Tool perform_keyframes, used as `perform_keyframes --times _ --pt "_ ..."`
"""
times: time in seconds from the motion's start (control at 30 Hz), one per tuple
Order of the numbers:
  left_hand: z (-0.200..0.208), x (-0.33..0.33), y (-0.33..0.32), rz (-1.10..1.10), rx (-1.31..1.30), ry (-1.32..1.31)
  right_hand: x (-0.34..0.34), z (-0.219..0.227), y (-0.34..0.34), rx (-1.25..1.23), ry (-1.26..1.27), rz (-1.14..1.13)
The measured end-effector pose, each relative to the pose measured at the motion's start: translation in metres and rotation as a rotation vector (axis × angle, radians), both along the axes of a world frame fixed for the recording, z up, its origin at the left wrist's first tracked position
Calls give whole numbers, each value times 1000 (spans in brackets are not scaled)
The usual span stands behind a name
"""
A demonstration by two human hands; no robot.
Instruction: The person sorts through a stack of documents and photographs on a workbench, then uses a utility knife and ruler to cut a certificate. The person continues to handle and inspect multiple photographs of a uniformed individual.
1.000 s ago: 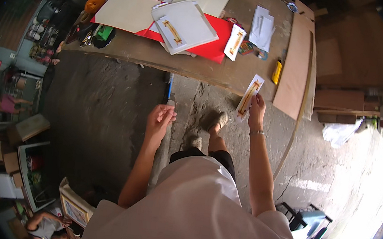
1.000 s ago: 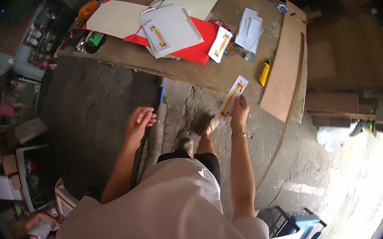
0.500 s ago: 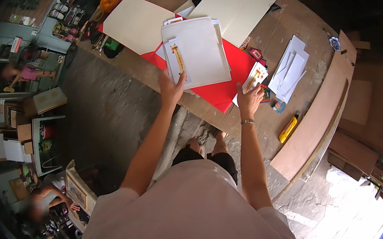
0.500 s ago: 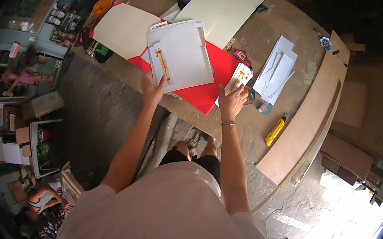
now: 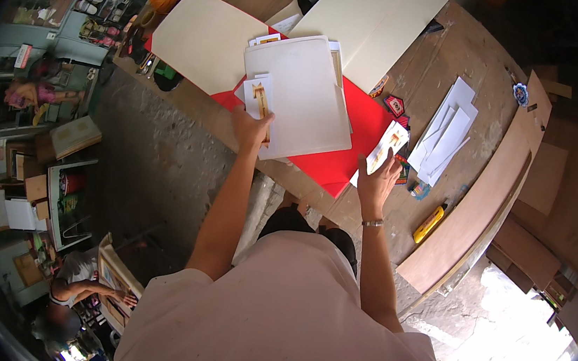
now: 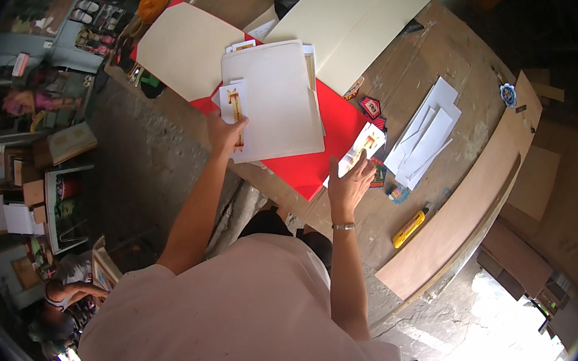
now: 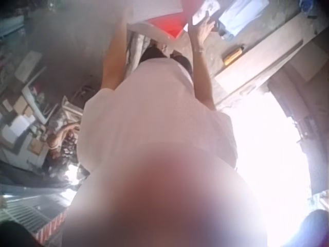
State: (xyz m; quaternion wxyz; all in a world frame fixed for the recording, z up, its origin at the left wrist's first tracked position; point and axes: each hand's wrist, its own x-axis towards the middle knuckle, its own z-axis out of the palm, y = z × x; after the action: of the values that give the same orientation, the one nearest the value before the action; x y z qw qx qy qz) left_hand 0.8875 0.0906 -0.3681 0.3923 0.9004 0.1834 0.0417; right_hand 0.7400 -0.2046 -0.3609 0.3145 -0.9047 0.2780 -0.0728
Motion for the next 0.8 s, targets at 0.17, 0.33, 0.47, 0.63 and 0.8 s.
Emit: perform_keyframes --times 0.17,0.33,0.47,0.63,0.8 --pt "10 -7 17 -18 -57 -25 13 31 32 108 -219 201" --pt "4 -15 25 -56 -188 -125 37 45 81 277 -156 224" --pt "7 -25 29 -3 -380 -97 61 50 122 540 -94 330" --pt "48 -36 22 -125 -981 209 78 57 151 719 -150 487" --pt "62 -44 -34 -444 -717 418 54 45 110 956 -11 105"
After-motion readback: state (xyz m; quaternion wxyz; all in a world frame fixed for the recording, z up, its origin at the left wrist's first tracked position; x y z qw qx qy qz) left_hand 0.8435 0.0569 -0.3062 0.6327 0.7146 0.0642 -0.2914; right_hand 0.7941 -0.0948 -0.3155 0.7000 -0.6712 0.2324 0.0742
